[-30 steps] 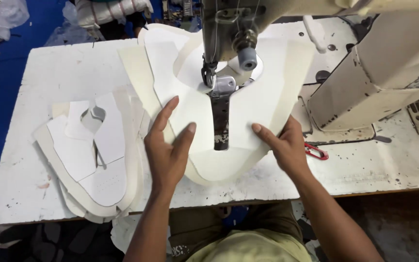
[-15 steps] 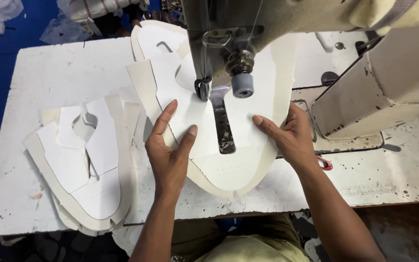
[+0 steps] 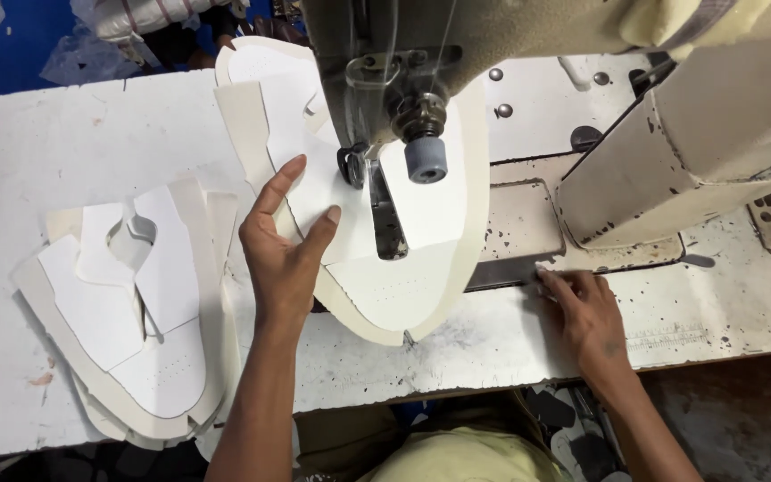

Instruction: The person uses a sewing machine to stitch white shoe parts. They repeatedly pick up a shoe part from a stack, place it under the machine's presser foot, guide it through the machine, and then set the finished piece aside.

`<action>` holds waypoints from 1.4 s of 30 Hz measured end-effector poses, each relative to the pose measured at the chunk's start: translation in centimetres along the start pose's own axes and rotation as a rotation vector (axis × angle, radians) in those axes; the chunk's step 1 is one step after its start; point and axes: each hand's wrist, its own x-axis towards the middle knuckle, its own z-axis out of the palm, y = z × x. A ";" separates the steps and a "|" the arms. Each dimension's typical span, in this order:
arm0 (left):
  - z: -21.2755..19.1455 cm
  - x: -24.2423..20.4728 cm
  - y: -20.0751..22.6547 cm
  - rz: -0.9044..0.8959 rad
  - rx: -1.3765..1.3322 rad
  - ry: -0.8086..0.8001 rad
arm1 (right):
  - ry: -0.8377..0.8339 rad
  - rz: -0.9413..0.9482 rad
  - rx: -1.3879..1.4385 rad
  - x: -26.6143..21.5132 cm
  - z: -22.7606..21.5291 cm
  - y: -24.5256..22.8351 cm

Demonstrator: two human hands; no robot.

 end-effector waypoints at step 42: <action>-4.9 23.7 -12.6 -0.193 0.735 0.133 | -0.267 -0.183 -0.113 15.6 -12.3 -7.4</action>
